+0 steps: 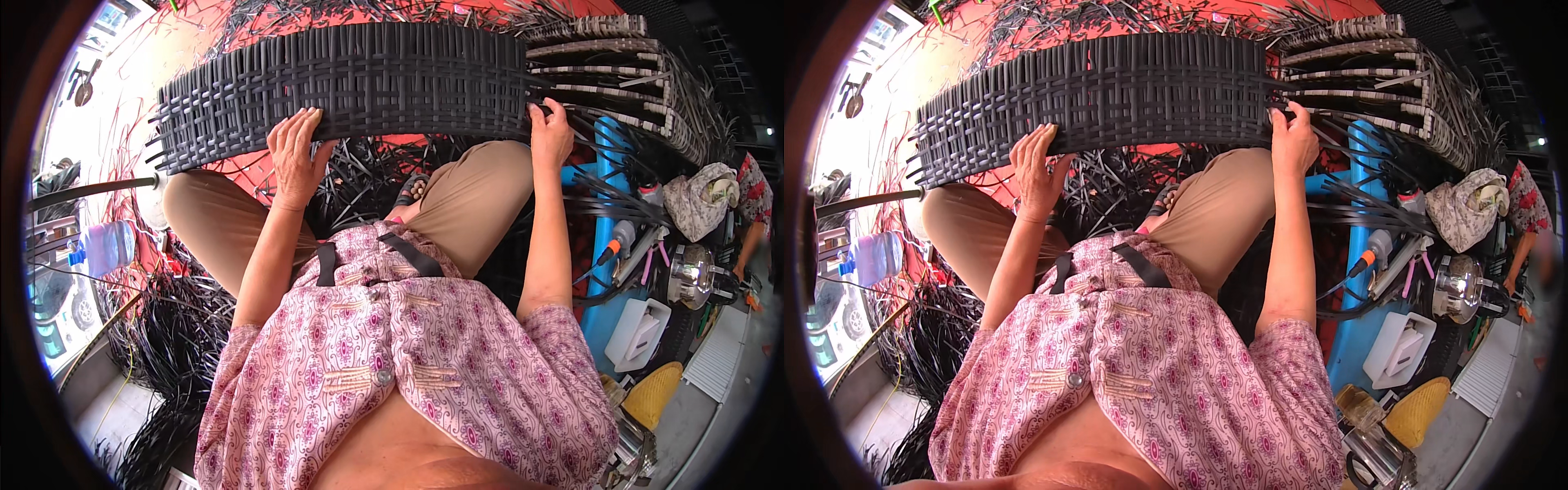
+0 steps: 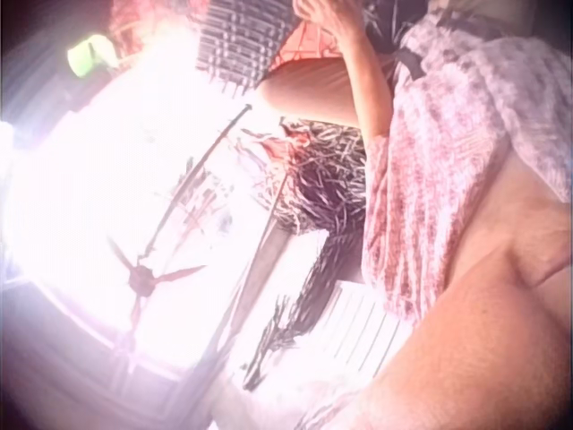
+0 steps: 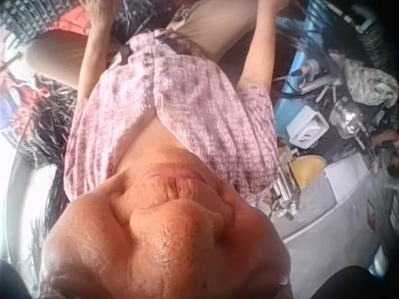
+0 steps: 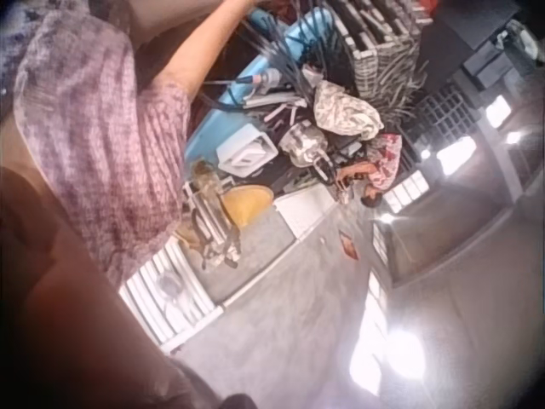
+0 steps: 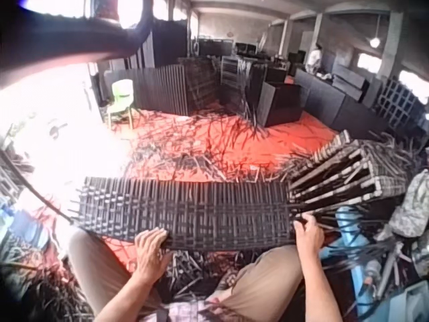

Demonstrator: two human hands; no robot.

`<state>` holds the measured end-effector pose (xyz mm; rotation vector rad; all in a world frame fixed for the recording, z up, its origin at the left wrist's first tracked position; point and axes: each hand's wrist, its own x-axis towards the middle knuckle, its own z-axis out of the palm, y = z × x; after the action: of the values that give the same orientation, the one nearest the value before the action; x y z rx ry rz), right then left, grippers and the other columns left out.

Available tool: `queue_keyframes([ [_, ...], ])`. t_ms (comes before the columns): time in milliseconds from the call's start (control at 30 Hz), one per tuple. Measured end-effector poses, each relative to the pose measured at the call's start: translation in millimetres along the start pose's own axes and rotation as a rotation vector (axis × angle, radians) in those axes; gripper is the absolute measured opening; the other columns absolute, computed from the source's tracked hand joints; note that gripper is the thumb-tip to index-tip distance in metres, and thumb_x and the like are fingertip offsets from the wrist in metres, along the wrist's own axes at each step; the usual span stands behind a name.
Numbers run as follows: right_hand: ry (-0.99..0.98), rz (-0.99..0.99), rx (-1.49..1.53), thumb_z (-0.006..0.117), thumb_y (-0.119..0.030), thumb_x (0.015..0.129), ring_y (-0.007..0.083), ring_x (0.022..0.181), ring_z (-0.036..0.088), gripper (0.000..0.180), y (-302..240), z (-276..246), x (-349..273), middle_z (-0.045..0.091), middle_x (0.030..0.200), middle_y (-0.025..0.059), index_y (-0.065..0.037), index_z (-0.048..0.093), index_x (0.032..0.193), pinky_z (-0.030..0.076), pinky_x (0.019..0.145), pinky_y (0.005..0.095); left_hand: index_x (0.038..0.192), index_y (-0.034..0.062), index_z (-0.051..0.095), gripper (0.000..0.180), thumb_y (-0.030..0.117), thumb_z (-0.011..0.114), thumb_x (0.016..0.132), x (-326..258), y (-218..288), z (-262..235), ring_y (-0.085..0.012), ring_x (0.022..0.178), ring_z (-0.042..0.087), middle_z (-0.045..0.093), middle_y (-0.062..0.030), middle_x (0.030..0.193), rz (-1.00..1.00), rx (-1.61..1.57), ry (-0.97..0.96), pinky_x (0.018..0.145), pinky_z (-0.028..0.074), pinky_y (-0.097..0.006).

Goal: The person sits on the floor and weaves a black mat by hand, interlacing black plastic strips through a pre-woven frame. The person repeatedly adjusts the mat and pulls strips to tighten the weave.

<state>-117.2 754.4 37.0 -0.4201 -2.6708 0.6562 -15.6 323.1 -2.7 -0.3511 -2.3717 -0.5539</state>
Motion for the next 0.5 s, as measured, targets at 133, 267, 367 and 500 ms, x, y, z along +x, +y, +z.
queue_keyframes([
  [133,0.031,-0.111,-0.172,0.068,-0.041,0.096,0.0403,0.090,0.073,0.039,5,-2,6,0.076,0.096,0.0193,-0.014,0.069,0.124,0.056,0.080,0.0506,0.140,0.0061,0.059,0.062,0.025,0.082,0.086,1,1,-2,-0.0291,0.132,0.057,0.065,-0.0095,0.138,0.001,-0.004,-0.015,0.114,0.037,-0.046],
  [267,0.295,-0.231,-0.291,0.067,-0.035,0.098,0.0334,0.100,0.069,0.027,-26,-36,-6,0.068,0.108,0.0090,-0.016,0.073,0.116,0.057,0.080,0.0494,0.140,0.0056,0.059,0.062,0.024,0.083,0.086,-1,-1,-2,-0.0296,0.132,0.058,0.065,-0.0098,0.138,-0.006,0.001,-0.024,0.114,0.037,-0.046],
  [367,0.222,-0.476,0.003,0.071,-0.034,0.096,0.0311,0.096,0.067,0.025,-66,-40,-43,0.067,0.110,0.0082,-0.015,0.073,0.111,0.054,0.083,0.0470,0.140,0.0058,0.059,0.062,0.025,0.082,0.086,-3,2,-3,-0.0293,0.132,0.058,0.065,-0.0094,0.139,-0.010,0.018,-0.019,0.114,0.036,-0.046],
  [500,-0.013,-0.863,0.064,0.075,-0.040,0.090,0.0280,0.106,0.059,0.035,-99,3,-91,0.063,0.110,0.0054,-0.011,0.069,0.109,0.044,0.094,0.0449,0.139,0.0057,0.059,0.062,0.026,0.082,0.086,-1,2,-2,-0.0292,0.132,0.058,0.065,-0.0092,0.138,-0.005,0.014,-0.020,0.114,0.036,-0.046],
])
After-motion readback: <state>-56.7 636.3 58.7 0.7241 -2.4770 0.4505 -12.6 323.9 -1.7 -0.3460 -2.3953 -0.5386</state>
